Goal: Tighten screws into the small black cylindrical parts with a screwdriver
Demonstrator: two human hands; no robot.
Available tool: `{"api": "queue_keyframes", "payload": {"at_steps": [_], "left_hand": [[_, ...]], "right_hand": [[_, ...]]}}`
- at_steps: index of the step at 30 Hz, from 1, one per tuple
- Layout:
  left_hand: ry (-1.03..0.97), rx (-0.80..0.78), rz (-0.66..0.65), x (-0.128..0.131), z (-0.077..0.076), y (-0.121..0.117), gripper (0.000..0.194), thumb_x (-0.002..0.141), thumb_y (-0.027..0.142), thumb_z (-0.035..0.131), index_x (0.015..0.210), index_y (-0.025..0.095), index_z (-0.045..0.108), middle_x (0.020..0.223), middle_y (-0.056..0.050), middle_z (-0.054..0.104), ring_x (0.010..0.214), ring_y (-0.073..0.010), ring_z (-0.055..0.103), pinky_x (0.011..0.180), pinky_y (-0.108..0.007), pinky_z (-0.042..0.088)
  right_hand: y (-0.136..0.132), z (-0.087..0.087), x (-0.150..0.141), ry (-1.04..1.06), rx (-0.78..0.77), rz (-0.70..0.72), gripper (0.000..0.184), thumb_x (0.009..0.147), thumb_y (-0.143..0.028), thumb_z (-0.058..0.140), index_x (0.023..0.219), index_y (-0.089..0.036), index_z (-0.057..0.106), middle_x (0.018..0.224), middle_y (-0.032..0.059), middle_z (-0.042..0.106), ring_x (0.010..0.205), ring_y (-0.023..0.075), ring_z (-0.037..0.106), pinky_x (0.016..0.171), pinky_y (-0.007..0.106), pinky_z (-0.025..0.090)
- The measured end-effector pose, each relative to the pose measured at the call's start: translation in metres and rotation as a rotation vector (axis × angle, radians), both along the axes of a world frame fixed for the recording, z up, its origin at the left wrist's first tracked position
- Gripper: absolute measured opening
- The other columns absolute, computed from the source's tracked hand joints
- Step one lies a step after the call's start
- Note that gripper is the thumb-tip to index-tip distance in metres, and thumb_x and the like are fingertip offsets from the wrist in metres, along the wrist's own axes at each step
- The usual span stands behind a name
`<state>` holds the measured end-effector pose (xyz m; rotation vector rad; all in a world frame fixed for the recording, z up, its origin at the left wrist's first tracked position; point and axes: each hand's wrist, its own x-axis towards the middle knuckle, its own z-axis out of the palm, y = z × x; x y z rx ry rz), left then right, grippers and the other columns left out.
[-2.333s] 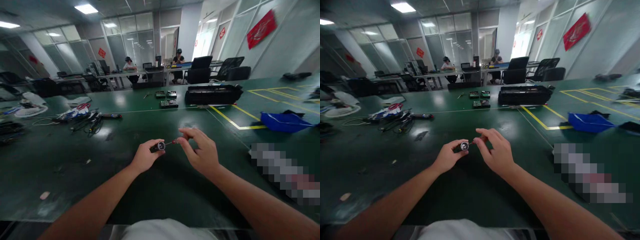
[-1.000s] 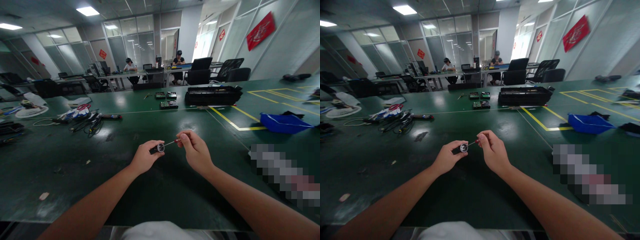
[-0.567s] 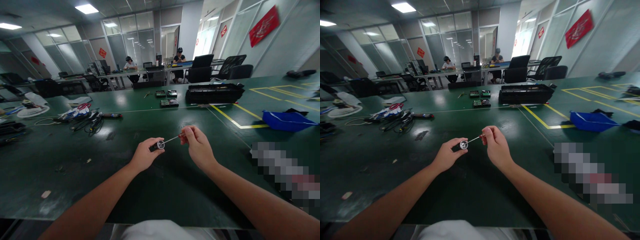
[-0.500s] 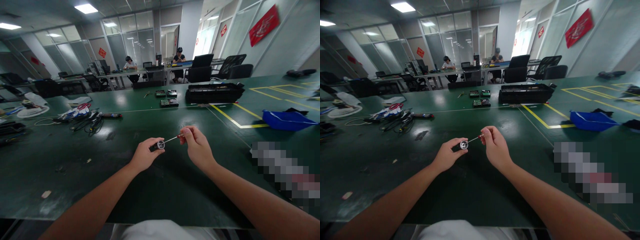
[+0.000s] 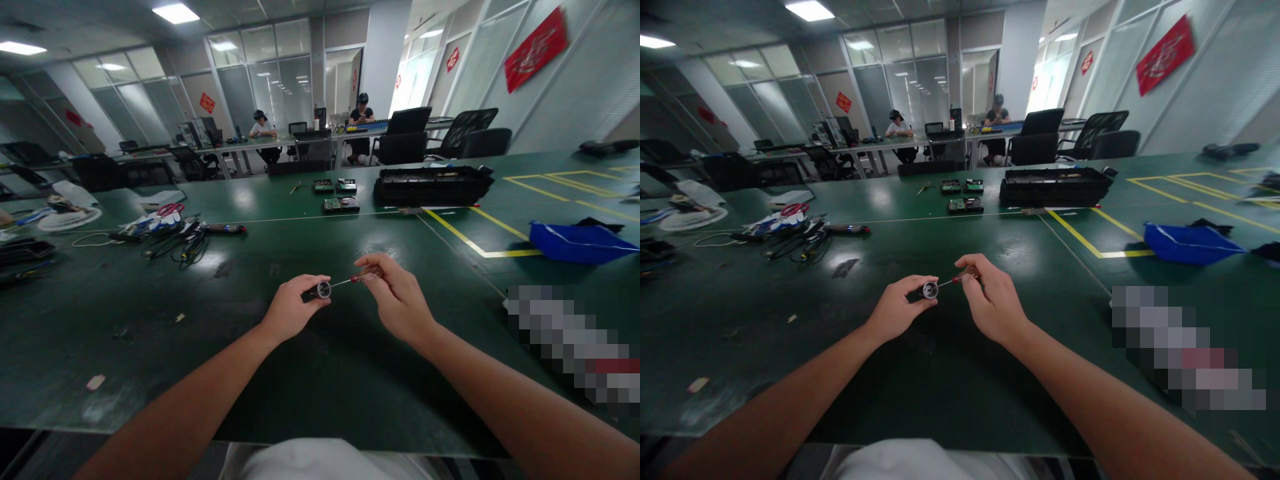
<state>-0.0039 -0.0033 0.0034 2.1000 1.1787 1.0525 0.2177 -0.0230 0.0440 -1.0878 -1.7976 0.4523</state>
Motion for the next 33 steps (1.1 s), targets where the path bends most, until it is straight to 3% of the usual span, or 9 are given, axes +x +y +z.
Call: {"api": "queue_keyframes", "payload": {"at_steps": [6, 11, 15, 21, 27, 33], "left_hand": [[-0.002, -0.027, -0.001, 0.0003, 0.0010, 0.0003, 0.040, 0.081, 0.018, 0.077, 0.120, 0.025, 0.071, 0.119, -0.005, 0.071, 0.112, -0.0231, 0.065, 0.105, -0.041, 0.048], [-0.008, -0.040, 0.016, -0.0003, 0.0012, 0.0006, 0.041, 0.081, 0.019, 0.077, 0.121, 0.025, 0.071, 0.119, -0.005, 0.071, 0.112, -0.0231, 0.065, 0.105, -0.040, 0.047], [-0.015, -0.038, 0.015, -0.0001, 0.0001, 0.0004, 0.042, 0.080, 0.018, 0.078, 0.121, 0.026, 0.071, 0.119, -0.004, 0.071, 0.113, -0.0219, 0.064, 0.105, -0.038, 0.047], [0.004, -0.027, 0.009, 0.0003, -0.0023, 0.0010, 0.041, 0.080, 0.018, 0.078, 0.119, 0.026, 0.071, 0.118, -0.004, 0.072, 0.111, -0.0222, 0.065, 0.103, -0.038, 0.048], [0.009, -0.029, 0.011, -0.0004, -0.0002, 0.0001, 0.042, 0.081, 0.019, 0.078, 0.121, 0.026, 0.071, 0.118, -0.005, 0.071, 0.112, -0.0228, 0.065, 0.104, -0.038, 0.048], [0.016, -0.041, 0.024, 0.0000, 0.0007, 0.0001, 0.041, 0.081, 0.018, 0.077, 0.121, 0.026, 0.070, 0.119, -0.004, 0.071, 0.112, -0.0228, 0.065, 0.104, -0.038, 0.047]], "right_hand": [[-0.0007, 0.0013, -0.0022, -0.069, 0.011, -0.023, 0.023, 0.101, -0.037, 0.050, 0.101, -0.023, 0.068, 0.076, 0.0004, 0.071, 0.057, 0.0147, 0.059, 0.053, 0.029, 0.041], [-0.0004, -0.0024, -0.0031, -0.072, 0.028, -0.001, 0.027, 0.099, -0.030, 0.049, 0.124, -0.021, 0.057, 0.079, 0.0015, 0.067, 0.064, 0.0173, 0.063, 0.059, 0.030, 0.047], [0.0007, -0.0049, -0.0022, -0.035, 0.051, 0.028, 0.025, 0.099, -0.026, 0.049, 0.122, -0.022, 0.054, 0.091, 0.0043, 0.068, 0.081, 0.0198, 0.068, 0.073, 0.034, 0.052], [-0.0003, -0.0025, -0.0026, -0.075, 0.036, 0.029, 0.022, 0.101, -0.035, 0.048, 0.110, -0.023, 0.065, 0.083, 0.0023, 0.070, 0.068, 0.0173, 0.065, 0.061, 0.030, 0.048], [-0.0013, -0.0051, -0.0019, -0.077, 0.087, 0.050, 0.030, 0.101, -0.025, 0.044, 0.130, -0.023, 0.053, 0.086, 0.0020, 0.067, 0.072, 0.0177, 0.063, 0.067, 0.032, 0.049], [-0.0009, -0.0043, -0.0027, -0.098, 0.017, 0.011, 0.017, 0.102, -0.032, 0.046, 0.110, -0.022, 0.057, 0.084, 0.0027, 0.066, 0.071, 0.0181, 0.063, 0.063, 0.031, 0.046]]}}
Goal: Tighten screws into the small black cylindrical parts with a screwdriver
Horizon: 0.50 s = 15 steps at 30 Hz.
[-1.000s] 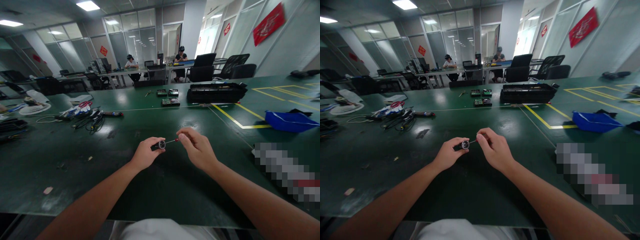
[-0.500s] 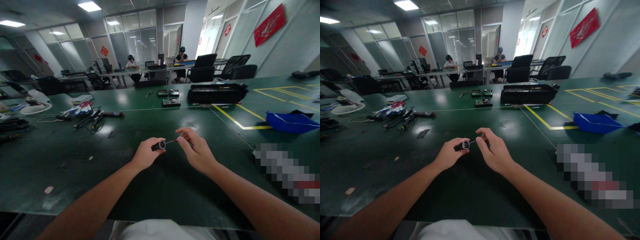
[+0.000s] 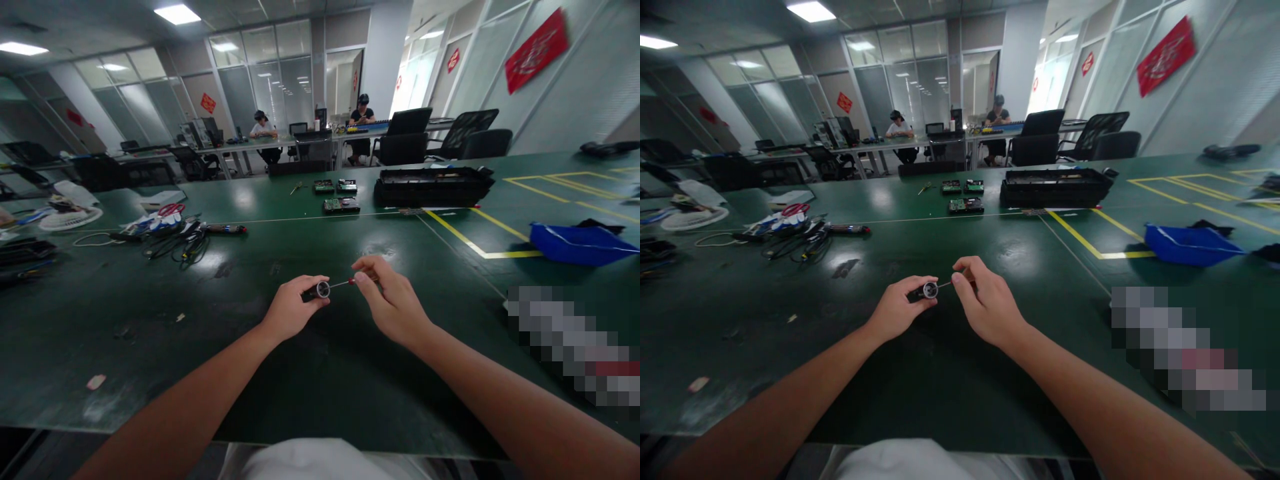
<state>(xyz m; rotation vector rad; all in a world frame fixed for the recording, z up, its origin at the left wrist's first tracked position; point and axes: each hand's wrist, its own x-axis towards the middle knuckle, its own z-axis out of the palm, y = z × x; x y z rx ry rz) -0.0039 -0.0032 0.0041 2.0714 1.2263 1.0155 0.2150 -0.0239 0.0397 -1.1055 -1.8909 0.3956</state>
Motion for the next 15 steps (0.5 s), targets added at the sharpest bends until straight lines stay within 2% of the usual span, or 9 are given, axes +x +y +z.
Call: {"api": "queue_keyframes", "payload": {"at_steps": [2, 4, 7, 11, 15], "left_hand": [[-0.004, -0.004, -0.001, 0.0003, -0.0001, 0.0002, 0.040, 0.081, 0.018, 0.077, 0.120, 0.026, 0.071, 0.118, -0.004, 0.071, 0.112, -0.0227, 0.065, 0.103, -0.038, 0.047], [-0.008, -0.007, -0.005, 0.0004, 0.0000, 0.0001, 0.040, 0.081, 0.018, 0.077, 0.120, 0.026, 0.071, 0.118, -0.004, 0.071, 0.112, -0.0228, 0.065, 0.103, -0.038, 0.047], [-0.008, -0.012, -0.002, 0.0000, 0.0003, -0.0006, 0.041, 0.081, 0.019, 0.077, 0.121, 0.027, 0.070, 0.118, -0.004, 0.071, 0.112, -0.0230, 0.064, 0.103, -0.038, 0.047], [-0.002, -0.014, -0.007, -0.0003, 0.0007, -0.0017, 0.041, 0.082, 0.019, 0.077, 0.121, 0.027, 0.070, 0.119, -0.003, 0.071, 0.113, -0.0227, 0.064, 0.103, -0.038, 0.047], [0.003, -0.001, 0.009, 0.0013, 0.0000, -0.0016, 0.041, 0.082, 0.015, 0.076, 0.121, 0.026, 0.070, 0.120, -0.003, 0.071, 0.114, -0.0220, 0.064, 0.104, -0.038, 0.047]], "right_hand": [[0.0003, 0.0011, -0.0003, -0.021, -0.020, 0.000, 0.019, 0.102, -0.035, 0.045, 0.108, -0.022, 0.058, 0.081, 0.0020, 0.066, 0.066, 0.0171, 0.061, 0.059, 0.030, 0.043], [0.0007, 0.0012, -0.0004, -0.017, -0.027, 0.002, 0.021, 0.103, -0.033, 0.042, 0.114, -0.022, 0.057, 0.078, 0.0005, 0.064, 0.061, 0.0159, 0.058, 0.057, 0.030, 0.041], [0.0010, -0.0009, -0.0001, 0.055, -0.022, 0.009, 0.022, 0.102, -0.028, 0.044, 0.122, -0.021, 0.050, 0.081, 0.0006, 0.063, 0.066, 0.0168, 0.061, 0.061, 0.031, 0.044], [0.0006, -0.0038, -0.0014, 0.143, -0.067, 0.004, 0.015, 0.100, -0.033, 0.049, 0.108, -0.022, 0.056, 0.087, 0.0026, 0.065, 0.077, 0.0182, 0.063, 0.068, 0.032, 0.046], [0.0049, -0.0068, -0.0045, 0.252, -0.162, -0.005, 0.021, 0.100, -0.039, 0.048, 0.097, -0.023, 0.060, 0.081, 0.0018, 0.064, 0.075, 0.0180, 0.061, 0.069, 0.033, 0.045]]}}
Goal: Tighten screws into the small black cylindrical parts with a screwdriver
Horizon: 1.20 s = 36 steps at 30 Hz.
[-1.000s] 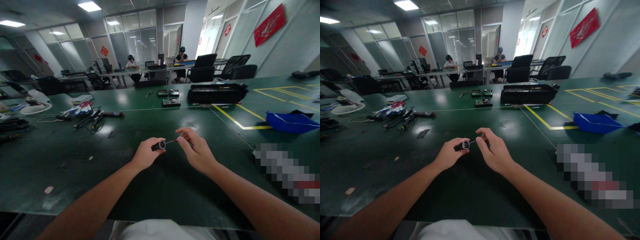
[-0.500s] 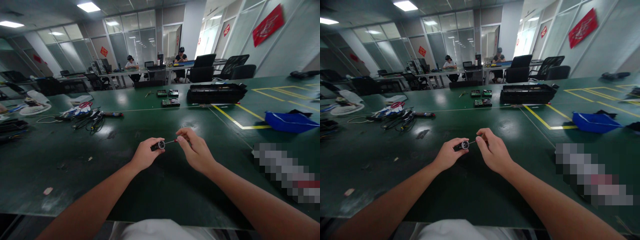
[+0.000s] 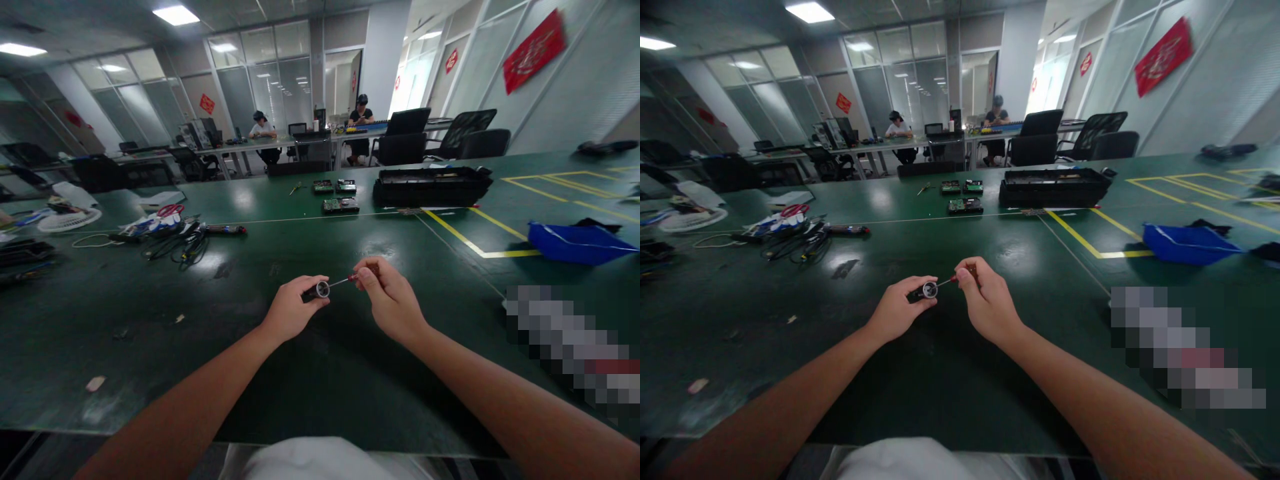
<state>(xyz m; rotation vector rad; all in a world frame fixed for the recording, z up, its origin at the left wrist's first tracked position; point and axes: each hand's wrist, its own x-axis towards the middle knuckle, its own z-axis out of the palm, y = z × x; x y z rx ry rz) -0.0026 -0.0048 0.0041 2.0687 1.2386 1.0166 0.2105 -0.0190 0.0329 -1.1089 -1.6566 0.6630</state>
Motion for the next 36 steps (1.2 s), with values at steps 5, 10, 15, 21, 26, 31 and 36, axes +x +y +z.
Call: {"api": "queue_keyframes", "payload": {"at_steps": [5, 10, 15, 21, 26, 31, 36], "left_hand": [[0.019, 0.105, -0.012, 0.000, 0.001, 0.003, 0.039, 0.083, 0.017, 0.075, 0.121, 0.025, 0.070, 0.122, -0.004, 0.071, 0.117, -0.0226, 0.063, 0.108, -0.040, 0.045], [0.029, 0.084, 0.018, -0.003, 0.004, 0.004, 0.040, 0.083, 0.017, 0.076, 0.122, 0.026, 0.070, 0.122, -0.003, 0.070, 0.116, -0.0212, 0.064, 0.107, -0.038, 0.046], [0.043, 0.062, 0.009, -0.001, 0.005, 0.001, 0.042, 0.083, 0.017, 0.077, 0.123, 0.026, 0.069, 0.122, -0.002, 0.071, 0.116, -0.0212, 0.064, 0.106, -0.039, 0.046], [0.049, 0.064, 0.014, -0.002, 0.004, 0.001, 0.042, 0.082, 0.018, 0.078, 0.123, 0.027, 0.069, 0.122, -0.003, 0.071, 0.116, -0.0217, 0.064, 0.107, -0.039, 0.045], [0.050, 0.059, 0.011, -0.002, 0.004, 0.001, 0.042, 0.081, 0.017, 0.078, 0.121, 0.026, 0.070, 0.120, -0.003, 0.071, 0.114, -0.0215, 0.064, 0.105, -0.038, 0.046], [0.059, 0.050, 0.025, -0.001, 0.003, 0.001, 0.043, 0.080, 0.017, 0.079, 0.121, 0.026, 0.071, 0.120, -0.004, 0.072, 0.114, -0.0230, 0.064, 0.105, -0.040, 0.047], [0.053, 0.055, 0.022, -0.002, 0.000, 0.003, 0.042, 0.080, 0.016, 0.079, 0.120, 0.025, 0.072, 0.119, -0.005, 0.072, 0.113, -0.0232, 0.065, 0.104, -0.040, 0.048]], "right_hand": [[0.018, -0.005, 0.001, 0.545, -0.361, 0.015, 0.022, 0.091, -0.042, 0.056, 0.082, -0.022, 0.058, 0.070, -0.0011, 0.055, 0.061, 0.0153, 0.052, 0.064, 0.033, 0.048], [0.023, -0.007, 0.002, 0.673, -0.337, -0.004, 0.020, 0.088, -0.041, 0.062, 0.083, -0.022, 0.059, 0.073, -0.0008, 0.056, 0.065, 0.0152, 0.053, 0.065, 0.032, 0.050], [0.013, -0.004, 0.001, 0.323, -0.127, -0.026, 0.023, 0.097, -0.043, 0.052, 0.093, -0.022, 0.059, 0.080, 0.0006, 0.061, 0.073, 0.0165, 0.058, 0.072, 0.034, 0.049], [0.008, 0.001, 0.001, 0.127, -0.068, -0.052, 0.022, 0.100, -0.041, 0.046, 0.093, -0.022, 0.057, 0.076, 0.0008, 0.061, 0.072, 0.0175, 0.059, 0.069, 0.034, 0.046], [0.004, 0.002, 0.001, 0.064, -0.046, -0.006, 0.022, 0.100, -0.041, 0.048, 0.097, -0.022, 0.059, 0.082, 0.0017, 0.065, 0.076, 0.0177, 0.062, 0.071, 0.033, 0.048], [0.000, 0.005, 0.004, -0.037, -0.060, -0.015, 0.021, 0.098, -0.039, 0.051, 0.101, -0.022, 0.063, 0.073, -0.0007, 0.062, 0.062, 0.0160, 0.057, 0.058, 0.030, 0.043], [-0.001, 0.007, 0.006, -0.114, -0.004, 0.037, 0.019, 0.095, -0.025, 0.049, 0.108, -0.022, 0.063, 0.080, 0.0004, 0.066, 0.069, 0.0167, 0.060, 0.063, 0.030, 0.043]]}}
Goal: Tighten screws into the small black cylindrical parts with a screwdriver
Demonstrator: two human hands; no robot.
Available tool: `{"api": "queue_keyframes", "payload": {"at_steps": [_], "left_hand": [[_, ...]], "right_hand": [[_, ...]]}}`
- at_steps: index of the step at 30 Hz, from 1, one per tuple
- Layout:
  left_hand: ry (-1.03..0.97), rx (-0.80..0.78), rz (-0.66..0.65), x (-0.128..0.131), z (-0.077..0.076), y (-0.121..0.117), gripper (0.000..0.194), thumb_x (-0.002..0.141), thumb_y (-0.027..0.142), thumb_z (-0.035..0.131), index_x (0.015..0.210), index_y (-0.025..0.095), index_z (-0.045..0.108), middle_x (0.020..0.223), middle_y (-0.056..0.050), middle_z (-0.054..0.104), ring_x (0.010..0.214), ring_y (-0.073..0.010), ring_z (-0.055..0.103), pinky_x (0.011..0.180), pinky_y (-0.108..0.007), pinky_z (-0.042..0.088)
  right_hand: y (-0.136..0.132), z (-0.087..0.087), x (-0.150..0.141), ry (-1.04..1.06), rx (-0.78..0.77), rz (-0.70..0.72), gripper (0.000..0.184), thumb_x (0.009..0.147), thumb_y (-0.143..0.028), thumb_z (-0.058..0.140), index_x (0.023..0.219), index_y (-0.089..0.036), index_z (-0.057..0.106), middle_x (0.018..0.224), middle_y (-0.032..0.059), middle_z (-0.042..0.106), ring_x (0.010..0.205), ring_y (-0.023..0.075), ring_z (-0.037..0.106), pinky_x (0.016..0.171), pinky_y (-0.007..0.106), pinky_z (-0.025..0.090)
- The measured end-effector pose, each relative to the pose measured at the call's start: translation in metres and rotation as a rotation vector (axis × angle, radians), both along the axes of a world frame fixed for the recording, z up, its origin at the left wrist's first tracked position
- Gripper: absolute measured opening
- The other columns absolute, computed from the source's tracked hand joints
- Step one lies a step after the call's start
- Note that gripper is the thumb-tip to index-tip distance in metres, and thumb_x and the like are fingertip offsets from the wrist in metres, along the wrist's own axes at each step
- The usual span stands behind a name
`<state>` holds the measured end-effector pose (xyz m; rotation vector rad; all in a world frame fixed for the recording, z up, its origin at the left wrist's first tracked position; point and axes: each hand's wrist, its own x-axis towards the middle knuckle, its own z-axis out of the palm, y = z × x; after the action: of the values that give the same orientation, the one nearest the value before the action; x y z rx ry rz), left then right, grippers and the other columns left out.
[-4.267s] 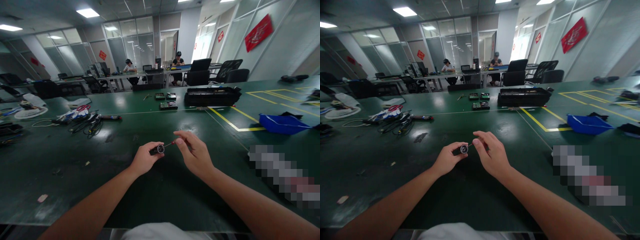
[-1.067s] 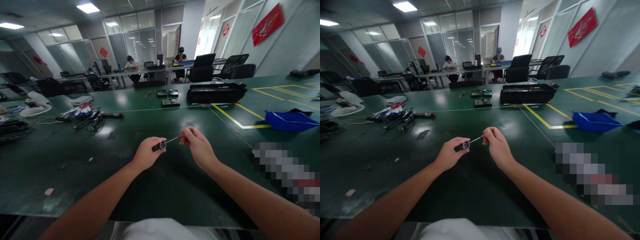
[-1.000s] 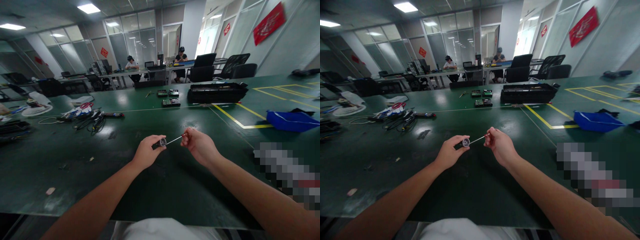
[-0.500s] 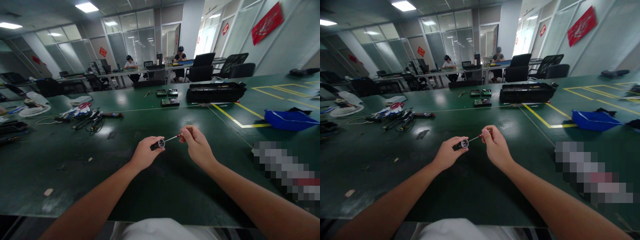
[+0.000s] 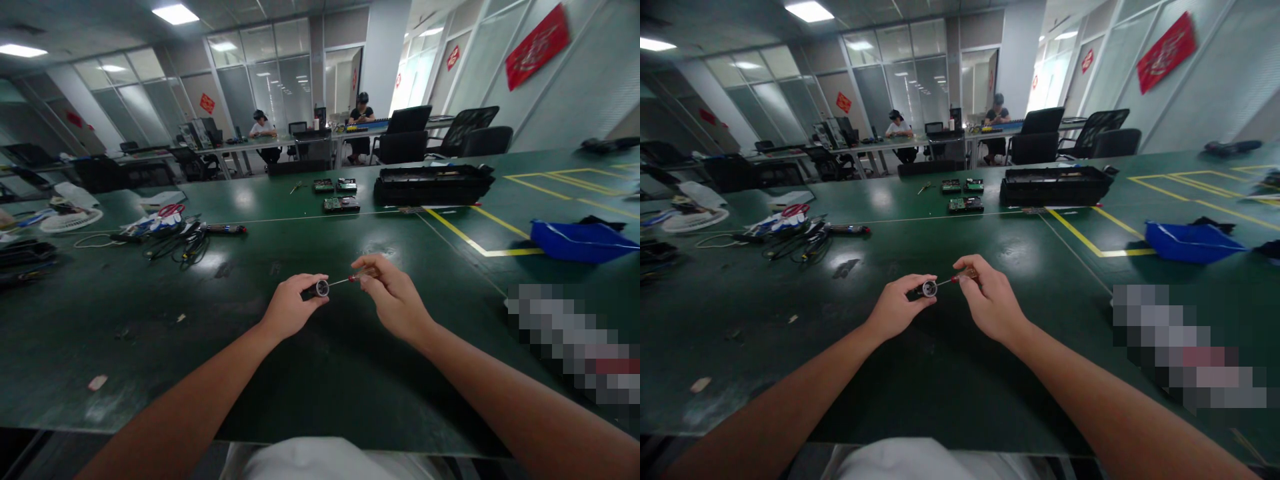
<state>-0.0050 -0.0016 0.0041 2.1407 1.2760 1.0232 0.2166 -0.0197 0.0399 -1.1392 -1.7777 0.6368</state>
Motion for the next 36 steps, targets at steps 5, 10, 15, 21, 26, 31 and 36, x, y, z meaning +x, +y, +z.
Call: {"api": "queue_keyframes", "payload": {"at_steps": [5, 10, 15, 21, 26, 31, 36], "left_hand": [[0.003, 0.000, -0.006, -0.0002, 0.0006, 0.0004, 0.041, 0.079, 0.015, 0.079, 0.119, 0.026, 0.072, 0.118, -0.004, 0.073, 0.112, -0.0222, 0.066, 0.104, -0.038, 0.049], [-0.002, -0.010, -0.006, -0.0010, -0.0004, 0.0003, 0.042, 0.080, 0.017, 0.078, 0.121, 0.026, 0.071, 0.120, -0.005, 0.072, 0.113, -0.0231, 0.065, 0.105, -0.041, 0.048], [-0.010, -0.012, -0.008, -0.0018, -0.0011, 0.0002, 0.043, 0.080, 0.019, 0.078, 0.122, 0.027, 0.071, 0.120, -0.004, 0.072, 0.113, -0.0229, 0.065, 0.105, -0.041, 0.048], [0.007, -0.013, -0.012, -0.0009, -0.0015, 0.0006, 0.043, 0.079, 0.017, 0.079, 0.120, 0.026, 0.072, 0.119, -0.005, 0.072, 0.112, -0.0231, 0.066, 0.104, -0.040, 0.049], [0.001, -0.019, 0.000, -0.0010, -0.0004, 0.0008, 0.042, 0.079, 0.016, 0.079, 0.119, 0.025, 0.072, 0.118, -0.004, 0.073, 0.112, -0.0228, 0.066, 0.103, -0.039, 0.049], [-0.005, -0.023, 0.002, -0.0015, -0.0002, 0.0001, 0.042, 0.080, 0.017, 0.078, 0.120, 0.026, 0.071, 0.119, -0.004, 0.072, 0.113, -0.0222, 0.065, 0.103, -0.038, 0.049], [-0.004, -0.012, -0.007, 0.0000, 0.0000, -0.0005, 0.042, 0.080, 0.017, 0.079, 0.121, 0.026, 0.071, 0.120, -0.004, 0.072, 0.113, -0.0226, 0.065, 0.104, -0.039, 0.048]], "right_hand": [[-0.0016, 0.0030, -0.0012, -0.068, 0.022, -0.023, 0.034, 0.103, -0.042, 0.040, 0.107, -0.022, 0.067, 0.074, 0.0010, 0.064, 0.065, 0.0168, 0.059, 0.060, 0.030, 0.041], [-0.0029, 0.0030, -0.0021, -0.113, 0.049, -0.016, 0.031, 0.103, -0.034, 0.040, 0.127, -0.021, 0.054, 0.078, 0.0011, 0.064, 0.063, 0.0172, 0.059, 0.061, 0.031, 0.043], [-0.0031, 0.0009, -0.0012, -0.058, 0.072, 0.011, 0.016, 0.101, -0.029, 0.041, 0.112, -0.024, 0.051, 0.091, 0.0042, 0.066, 0.082, 0.0209, 0.064, 0.072, 0.034, 0.046], [-0.0056, 0.0090, -0.0024, -0.185, 0.060, 0.017, 0.029, 0.104, -0.041, 0.037, 0.104, -0.024, 0.061, 0.082, 0.0026, 0.068, 0.069, 0.0191, 0.062, 0.062, 0.032, 0.042], [-0.0051, 0.0060, -0.0035, -0.195, 0.082, -0.005, 0.030, 0.103, -0.034, 0.039, 0.127, -0.021, 0.053, 0.083, 0.0032, 0.067, 0.066, 0.0195, 0.062, 0.064, 0.034, 0.044], [-0.0058, 0.0017, -0.0038, -0.103, 0.108, -0.032, 0.013, 0.100, -0.029, 0.045, 0.108, -0.022, 0.054, 0.088, 0.0040, 0.066, 0.075, 0.0194, 0.062, 0.068, 0.033, 0.045], [-0.0012, -0.0001, -0.0056, 0.039, 0.017, -0.076, 0.022, 0.100, -0.040, 0.047, 0.100, -0.023, 0.061, 0.081, 0.0025, 0.065, 0.072, 0.0185, 0.061, 0.066, 0.032, 0.045]]}}
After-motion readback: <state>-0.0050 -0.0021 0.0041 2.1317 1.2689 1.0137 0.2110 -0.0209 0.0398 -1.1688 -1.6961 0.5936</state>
